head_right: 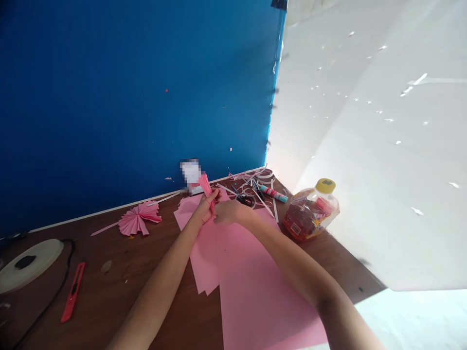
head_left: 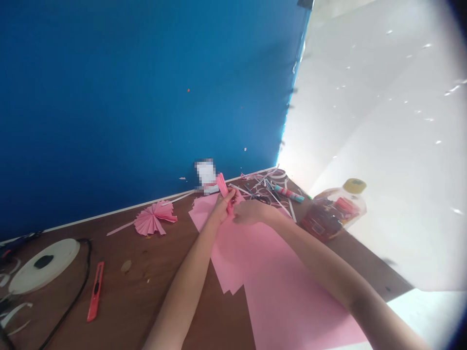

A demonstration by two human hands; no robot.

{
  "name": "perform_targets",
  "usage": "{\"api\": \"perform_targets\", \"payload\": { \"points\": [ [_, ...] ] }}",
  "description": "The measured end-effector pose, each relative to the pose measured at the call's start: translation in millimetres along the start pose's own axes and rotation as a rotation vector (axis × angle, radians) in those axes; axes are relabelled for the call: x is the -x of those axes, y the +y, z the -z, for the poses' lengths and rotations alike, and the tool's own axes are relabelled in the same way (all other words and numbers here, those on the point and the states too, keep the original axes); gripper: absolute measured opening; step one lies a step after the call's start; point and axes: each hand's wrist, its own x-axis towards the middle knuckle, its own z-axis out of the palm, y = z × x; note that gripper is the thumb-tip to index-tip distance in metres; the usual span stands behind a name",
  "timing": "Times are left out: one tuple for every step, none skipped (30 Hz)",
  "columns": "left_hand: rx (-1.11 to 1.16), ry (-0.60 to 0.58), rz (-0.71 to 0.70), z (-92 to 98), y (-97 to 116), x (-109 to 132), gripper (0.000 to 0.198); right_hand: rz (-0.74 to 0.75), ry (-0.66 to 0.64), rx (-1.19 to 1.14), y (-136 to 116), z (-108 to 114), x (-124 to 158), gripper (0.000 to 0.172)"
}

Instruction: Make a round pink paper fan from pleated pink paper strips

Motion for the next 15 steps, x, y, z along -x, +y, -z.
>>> {"api": "perform_targets", "payload": {
  "points": [
    [0.006, 0.002, 0.005, 0.6, 0.0, -0.2, 0.029, 0.017, -0.081, -0.043, -0.9, 1.8, 2.4, 0.027],
    [0.01, 0.006, 0.01, 1.3, -0.2, -0.5, 0.029, -0.002, -0.098, -0.054, -0.4, 3.7, 4.0, 0.027],
    [0.012, 0.01, 0.015, 2.0, -0.4, -1.0, 0.03, -0.068, -0.055, -0.04, 1.4, 5.7, 4.9, 0.026],
    [0.013, 0.012, 0.018, 2.7, -0.8, -1.6, 0.03, -0.174, 0.057, 0.0, 4.8, 7.7, 5.1, 0.025],
    [0.012, 0.014, 0.02, 3.2, -1.2, -2.1, 0.031, -0.313, 0.216, 0.054, 9.5, 9.9, 5.0, 0.026],
    [0.011, 0.012, 0.023, 3.7, -1.7, -2.7, 0.032, -0.453, 0.365, 0.081, 15.3, 12.0, 4.7, 0.029],
    [0.011, 0.01, 0.026, 4.0, -2.1, -3.0, 0.032, -0.566, 0.499, 0.099, 22.1, 14.2, 4.5, 0.034],
    [0.012, 0.01, 0.026, 4.1, -2.5, -3.3, 0.033, -0.645, 0.599, 0.122, 29.2, 16.4, 4.6, 0.04],
    [0.014, 0.014, 0.027, 4.2, -2.7, -3.3, 0.034, -0.683, 0.632, 0.13, 36.4, 18.4, 4.9, 0.045],
    [0.018, 0.017, 0.029, 4.2, -2.9, -3.3, 0.034, -0.698, 0.618, 0.122, 43.2, 20.1, 5.4, 0.047],
    [0.023, 0.016, 0.031, 4.1, -2.9, -3.1, 0.034, -0.693, 0.584, 0.106, 49.1, 21.4, 5.8, 0.044],
    [0.028, 0.014, 0.031, 4.0, -2.7, -3.0, 0.034, -0.703, 0.551, 0.095, 54.1, 22.1, 5.9, 0.038],
    [0.032, 0.012, 0.029, 3.8, -2.5, -2.8, 0.033, -0.704, 0.527, 0.089, 57.9, 22.2, 5.6, 0.035],
    [0.036, 0.012, 0.028, 3.7, -2.2, -2.6, 0.033, -0.7, 0.501, 0.077, 60.8, 21.5, 4.5, 0.032],
    [0.04, 0.016, 0.026, 3.4, -1.8, -2.4, 0.032, -0.695, 0.478, 0.067, 63.0, 20.2, 2.8, 0.031]
  ]
}}
